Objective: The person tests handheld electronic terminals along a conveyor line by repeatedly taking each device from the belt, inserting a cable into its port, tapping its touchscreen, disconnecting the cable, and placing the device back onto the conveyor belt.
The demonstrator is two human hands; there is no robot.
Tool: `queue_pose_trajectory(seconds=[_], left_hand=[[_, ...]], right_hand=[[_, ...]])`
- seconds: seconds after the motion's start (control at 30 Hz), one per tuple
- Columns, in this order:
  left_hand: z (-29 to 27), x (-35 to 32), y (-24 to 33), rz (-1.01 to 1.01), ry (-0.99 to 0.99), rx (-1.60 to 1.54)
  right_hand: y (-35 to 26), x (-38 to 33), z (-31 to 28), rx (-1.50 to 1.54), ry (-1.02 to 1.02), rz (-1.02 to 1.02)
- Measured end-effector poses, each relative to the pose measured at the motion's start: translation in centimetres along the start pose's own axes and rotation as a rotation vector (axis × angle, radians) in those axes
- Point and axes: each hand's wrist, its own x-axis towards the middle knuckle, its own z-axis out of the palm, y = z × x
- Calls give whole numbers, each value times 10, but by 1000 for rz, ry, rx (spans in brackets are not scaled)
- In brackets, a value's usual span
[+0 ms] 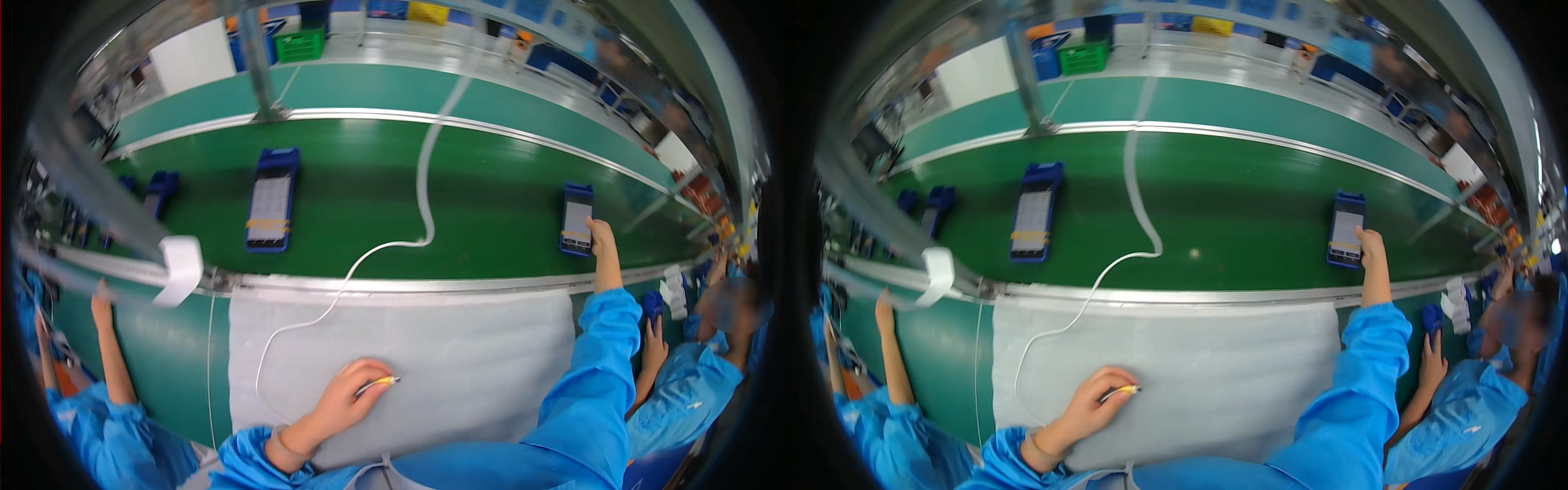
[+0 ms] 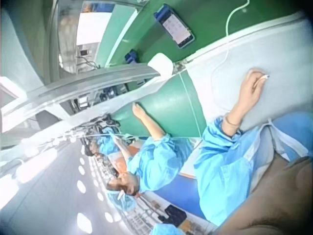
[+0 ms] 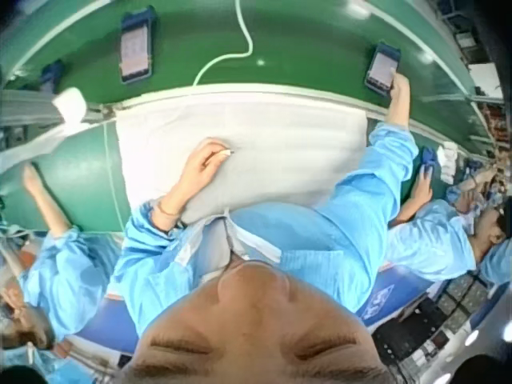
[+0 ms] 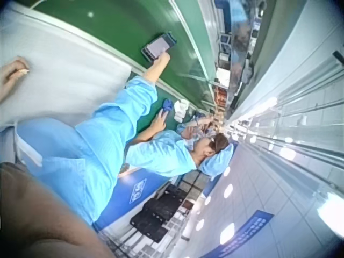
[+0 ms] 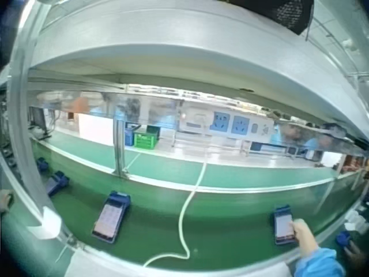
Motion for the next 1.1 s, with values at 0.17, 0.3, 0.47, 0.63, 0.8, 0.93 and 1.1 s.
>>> queue_pose_trajectory(seconds=[0.17,0.3,0.47,0.63,0.8,0.93,1.1], left_hand=[[-2,-5,3,-42,-31,-160],[12,-12,-9,-102,33,-501],[7,-9,-6,-294,-15,-836],[9,-7,0,-300,-46,-856],[7,-9,-1,-376,-79,-892],[8,-10,2,-365,-84,-887],[10,-10,1,-376,-108,-850]], right_hand=[[-32,-121,80,214,-179,-52],[-46,-260,136,271,-362,-7],[-39,-368,191,423,-572,56],[-35,-396,204,421,-681,102],[-40,-404,202,423,-697,134],[-36,-404,197,411,-706,134],[-28,-404,191,378,-690,72]])
